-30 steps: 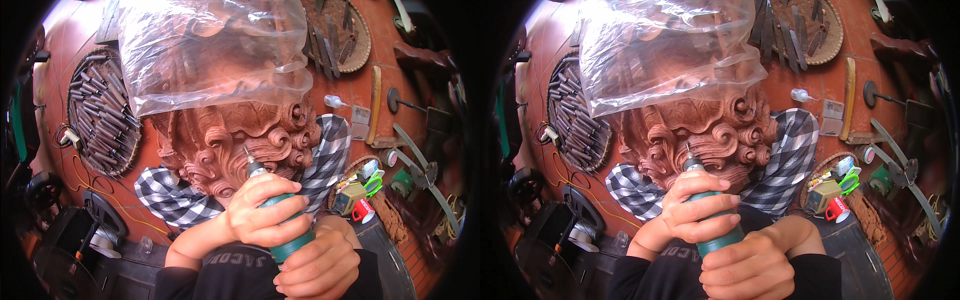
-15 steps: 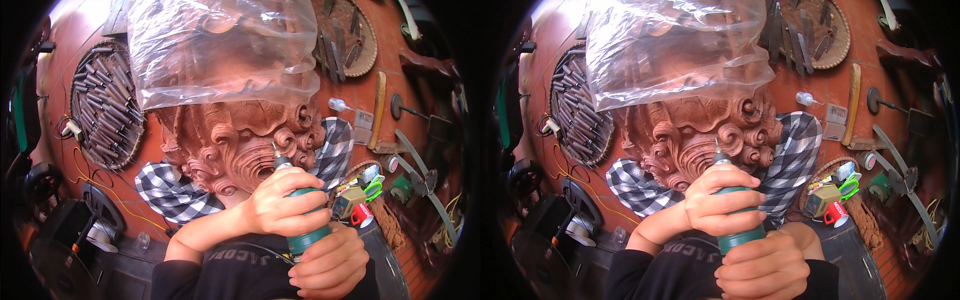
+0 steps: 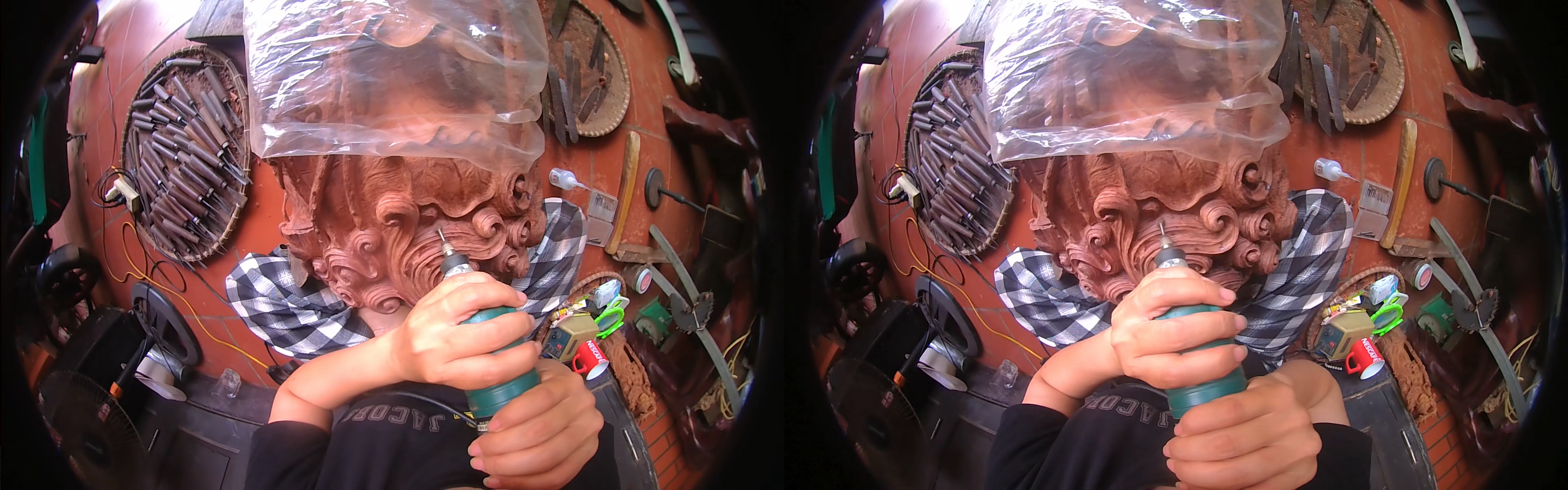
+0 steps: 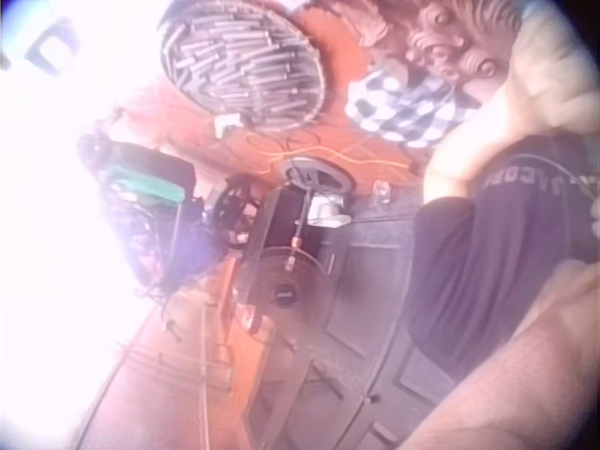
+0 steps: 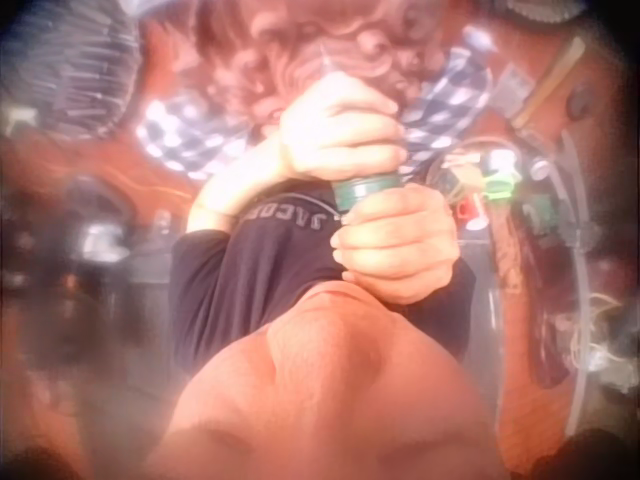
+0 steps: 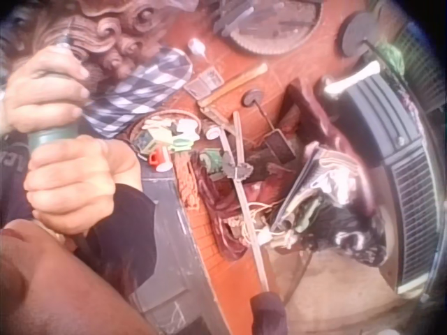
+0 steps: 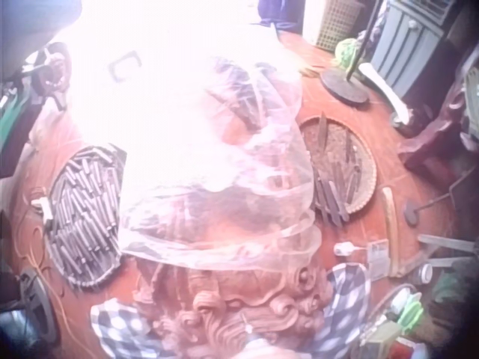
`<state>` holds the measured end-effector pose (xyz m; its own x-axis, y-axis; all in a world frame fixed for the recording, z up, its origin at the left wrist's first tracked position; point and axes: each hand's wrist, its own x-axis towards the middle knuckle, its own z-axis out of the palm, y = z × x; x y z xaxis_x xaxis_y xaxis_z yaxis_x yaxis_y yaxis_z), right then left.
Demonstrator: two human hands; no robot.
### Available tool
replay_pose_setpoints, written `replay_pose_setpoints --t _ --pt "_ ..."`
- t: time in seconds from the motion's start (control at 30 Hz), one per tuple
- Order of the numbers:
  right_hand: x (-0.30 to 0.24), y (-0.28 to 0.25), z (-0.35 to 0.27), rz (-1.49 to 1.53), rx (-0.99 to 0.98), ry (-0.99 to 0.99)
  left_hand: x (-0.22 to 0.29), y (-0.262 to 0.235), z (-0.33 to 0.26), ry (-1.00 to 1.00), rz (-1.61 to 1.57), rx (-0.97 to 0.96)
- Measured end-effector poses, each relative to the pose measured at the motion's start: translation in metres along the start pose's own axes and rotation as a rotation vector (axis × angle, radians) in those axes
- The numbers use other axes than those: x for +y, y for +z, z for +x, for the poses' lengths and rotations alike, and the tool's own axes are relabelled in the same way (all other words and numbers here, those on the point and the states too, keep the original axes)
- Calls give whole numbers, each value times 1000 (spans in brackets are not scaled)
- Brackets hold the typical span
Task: The person uses a rotary carving tool to refine swirling patterns on a reddish-brown wooden relief. They hold the tool with both hands and move it along the carved grooves to smooth and shape the design.
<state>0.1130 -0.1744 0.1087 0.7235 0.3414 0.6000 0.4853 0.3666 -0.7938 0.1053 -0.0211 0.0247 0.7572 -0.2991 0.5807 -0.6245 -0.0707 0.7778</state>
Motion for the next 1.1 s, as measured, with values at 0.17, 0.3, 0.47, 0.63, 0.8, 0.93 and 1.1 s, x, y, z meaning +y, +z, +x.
replay_pose_setpoints --t 0.17,0.3,0.47,0.63,0.8,0.93,1.1 --pt "4 0 3 64 -54 -3 4 -8 -4 -23 29 -14" --pt "4 1 3 126 -77 29 9 -12 -7 -46 41 -20" --pt "3 -1 3 100 -71 14 4 -8 -3 -25 19 -11" --pt "-1 -1 1 17 -10 1 -2 4 2 13 -9 11" --pt "-4 -8 -3 -4 -17 8 -6 14 3 26 -61 -6" --pt "-4 -5 -4 -10 10 0 -5 10 3 31 -41 -17" --pt "3 1 -1 27 7 -29 0 0 0 9 12 -4"
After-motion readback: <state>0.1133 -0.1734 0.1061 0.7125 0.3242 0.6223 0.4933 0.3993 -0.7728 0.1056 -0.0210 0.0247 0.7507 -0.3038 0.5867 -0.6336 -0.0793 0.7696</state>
